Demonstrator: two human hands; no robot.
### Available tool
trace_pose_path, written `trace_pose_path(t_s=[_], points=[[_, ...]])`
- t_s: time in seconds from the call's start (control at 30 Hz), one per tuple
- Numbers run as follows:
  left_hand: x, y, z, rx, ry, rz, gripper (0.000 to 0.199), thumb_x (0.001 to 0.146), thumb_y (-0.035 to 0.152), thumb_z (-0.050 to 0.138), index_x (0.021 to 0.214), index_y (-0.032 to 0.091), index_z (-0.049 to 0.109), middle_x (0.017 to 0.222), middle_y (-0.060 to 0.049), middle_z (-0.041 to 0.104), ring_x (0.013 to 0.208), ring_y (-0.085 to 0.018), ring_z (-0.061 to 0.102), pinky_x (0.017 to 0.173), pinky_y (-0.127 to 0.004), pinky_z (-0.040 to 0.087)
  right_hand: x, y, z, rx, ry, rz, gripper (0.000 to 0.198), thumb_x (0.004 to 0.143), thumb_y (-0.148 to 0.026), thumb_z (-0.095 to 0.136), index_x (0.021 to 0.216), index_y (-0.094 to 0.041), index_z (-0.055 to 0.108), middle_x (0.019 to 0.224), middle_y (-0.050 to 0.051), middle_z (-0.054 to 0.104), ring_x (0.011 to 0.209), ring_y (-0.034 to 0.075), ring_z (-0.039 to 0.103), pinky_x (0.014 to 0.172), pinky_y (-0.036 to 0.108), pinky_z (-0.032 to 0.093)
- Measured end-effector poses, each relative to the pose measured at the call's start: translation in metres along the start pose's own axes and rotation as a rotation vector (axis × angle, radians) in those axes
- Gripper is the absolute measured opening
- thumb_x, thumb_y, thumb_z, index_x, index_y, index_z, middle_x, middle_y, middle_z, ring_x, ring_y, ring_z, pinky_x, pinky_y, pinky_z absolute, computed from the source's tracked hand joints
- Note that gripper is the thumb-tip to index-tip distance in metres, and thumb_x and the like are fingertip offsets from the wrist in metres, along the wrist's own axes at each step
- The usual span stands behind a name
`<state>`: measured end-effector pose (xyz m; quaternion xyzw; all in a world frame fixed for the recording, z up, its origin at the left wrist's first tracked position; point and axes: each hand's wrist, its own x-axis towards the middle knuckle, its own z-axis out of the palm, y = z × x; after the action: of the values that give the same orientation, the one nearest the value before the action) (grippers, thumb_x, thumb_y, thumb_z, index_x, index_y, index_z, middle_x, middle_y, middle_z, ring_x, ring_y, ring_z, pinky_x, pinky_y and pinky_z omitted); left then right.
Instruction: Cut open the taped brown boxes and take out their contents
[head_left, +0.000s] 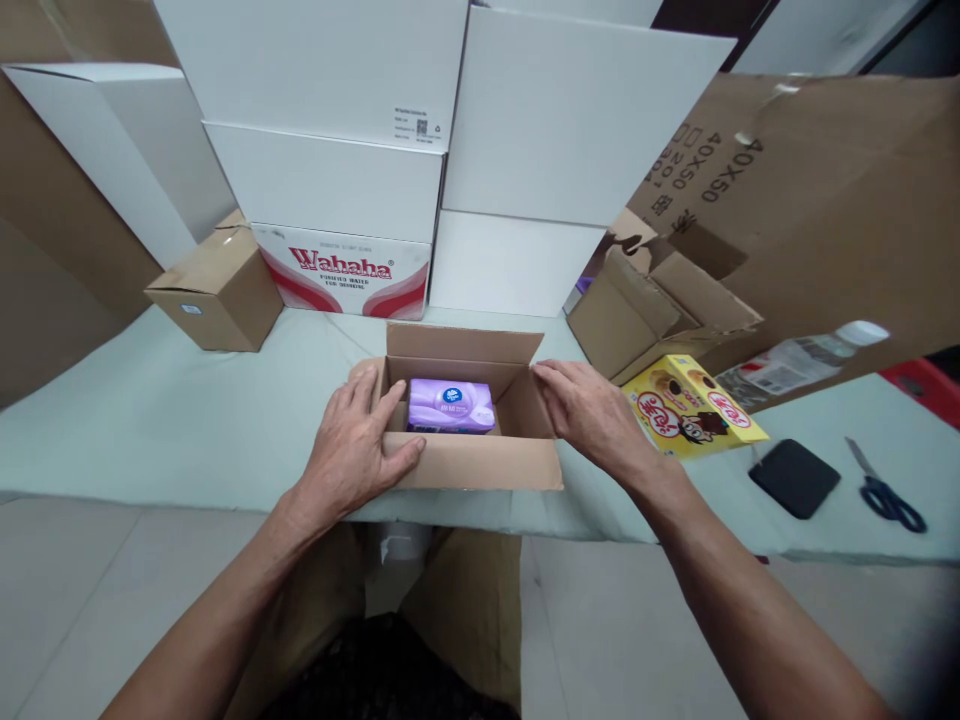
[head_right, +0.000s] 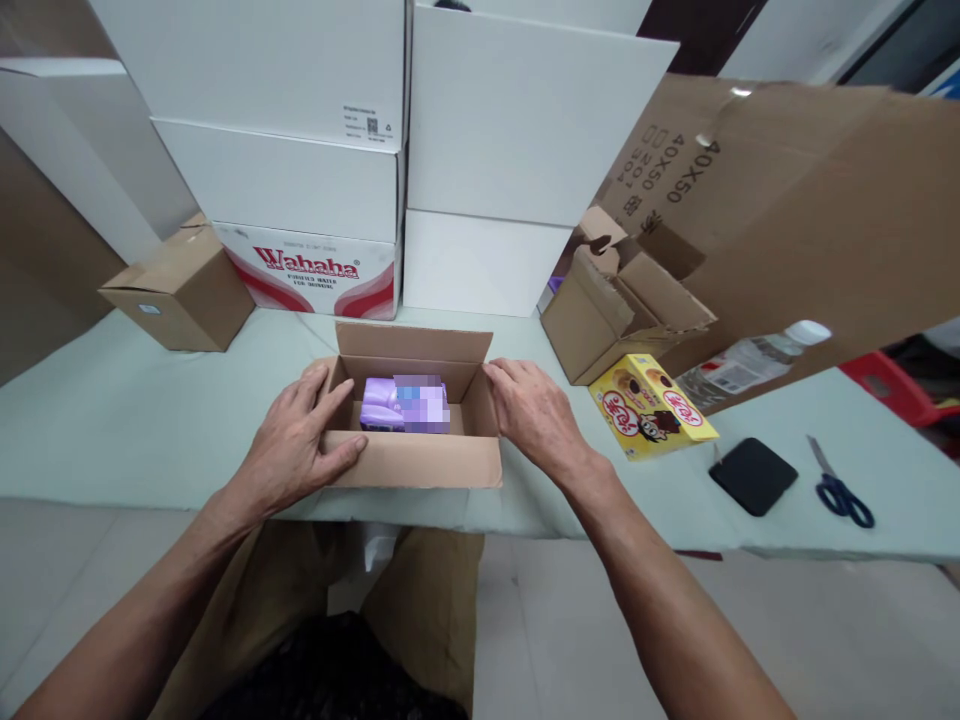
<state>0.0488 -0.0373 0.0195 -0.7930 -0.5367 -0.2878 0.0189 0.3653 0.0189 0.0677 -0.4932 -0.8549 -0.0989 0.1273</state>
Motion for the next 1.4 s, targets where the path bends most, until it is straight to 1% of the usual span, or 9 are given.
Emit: trace_pose_path(t_s=[0.17,0.3,0.4,0.7,0.9,1.0,1.17,1.27,1.4], points=[[0.003,0.006,-0.008,0.058,-0.089,-0.049,0.066,0.093,0.051,0.058,0.146,0.012,0.057,0.160,-0.025,0.042,0.148,-0.044,0.039,0.118,-0.063,0.035,0.006,-0.007,-0.002,-0.043,-0.062,0.033,0.046,0.098,-0.025,0.051,0.143,-0.018,0.056,0.144,0.014,0.060,0.119,0.030,0.063,0.091,0.042,0.056],[0.007,0.009,-0.016,0.103,-0.130,-0.039,0.064,0.093,0.051,0.058,0.142,0.011,0.061,0.156,-0.027,0.047,0.145,-0.044,0.044,0.117,-0.066,0.034,0.013,-0.013,-0.006,-0.095,-0.140,0.092,0.048,0.097,-0.029,0.055,0.144,-0.017,0.055,0.152,0.016,0.052,0.125,0.033,0.060,0.087,0.043,0.058],[0.010,0.010,-0.019,0.130,-0.121,-0.010,0.060,0.094,0.049,0.056,0.140,0.011,0.064,0.153,-0.028,0.051,0.141,-0.044,0.049,0.116,-0.069,0.035,0.018,-0.018,-0.012,-0.133,-0.198,0.105,0.045,0.096,-0.027,0.056,0.140,-0.017,0.058,0.153,0.016,0.051,0.120,0.033,0.062,0.086,0.043,0.058],[0.007,0.023,-0.017,0.148,-0.062,0.065,0.047,0.101,0.040,0.049,0.130,0.009,0.069,0.142,-0.024,0.063,0.139,-0.042,0.053,0.120,-0.068,0.031,0.032,-0.025,-0.018,-0.237,-0.353,0.076,0.042,0.093,-0.030,0.063,0.132,-0.014,0.059,0.142,0.017,0.060,0.114,0.034,0.061,0.077,0.041,0.053],[-0.001,0.027,-0.008,0.040,-0.049,0.124,0.038,0.104,0.033,0.046,0.116,0.013,0.076,0.131,-0.016,0.073,0.134,-0.039,0.058,0.119,-0.066,0.035,0.037,-0.030,-0.029,-0.316,-0.353,-0.022,0.028,0.093,-0.026,0.061,0.117,-0.012,0.069,0.118,0.019,0.070,0.107,0.034,0.064,0.085,0.043,0.048],[-0.003,0.027,-0.006,-0.001,-0.049,0.119,0.037,0.103,0.038,0.050,0.115,0.014,0.076,0.128,-0.015,0.074,0.133,-0.039,0.059,0.119,-0.068,0.033,0.043,-0.037,-0.034,-0.231,-0.359,-0.100,0.027,0.096,-0.026,0.058,0.116,-0.014,0.072,0.111,0.017,0.074,0.108,0.034,0.064,0.088,0.044,0.048],[-0.005,0.025,-0.006,-0.057,-0.046,0.123,0.042,0.100,0.047,0.057,0.119,0.014,0.073,0.127,-0.015,0.074,0.134,-0.041,0.058,0.119,-0.071,0.031,0.058,-0.042,-0.016,0.079,-0.474,-0.268,0.056,0.088,-0.030,0.071,0.141,-0.014,0.061,0.137,0.016,0.067,0.123,0.032,0.062,0.103,0.043,0.048],[-0.006,0.024,-0.005,-0.099,-0.036,0.142,0.050,0.093,0.056,0.065,0.119,0.014,0.072,0.119,-0.015,0.076,0.131,-0.041,0.059,0.119,-0.072,0.028,0.065,-0.041,0.003,0.098,-0.545,-0.285,0.074,0.083,-0.034,0.076,0.149,-0.011,0.053,0.141,0.022,0.063,0.126,0.037,0.062,0.104,0.047,0.049],[-0.007,0.022,-0.003,-0.126,-0.027,0.147,0.054,0.087,0.060,0.069,0.119,0.015,0.072,0.120,-0.017,0.072,0.125,-0.038,0.062,0.121,-0.071,0.024,0.068,-0.040,0.028,0.154,-0.583,-0.293,0.079,0.085,-0.036,0.073,0.155,-0.012,0.045,0.143,0.023,0.062,0.129,0.037,0.061,0.105,0.049,0.048]])
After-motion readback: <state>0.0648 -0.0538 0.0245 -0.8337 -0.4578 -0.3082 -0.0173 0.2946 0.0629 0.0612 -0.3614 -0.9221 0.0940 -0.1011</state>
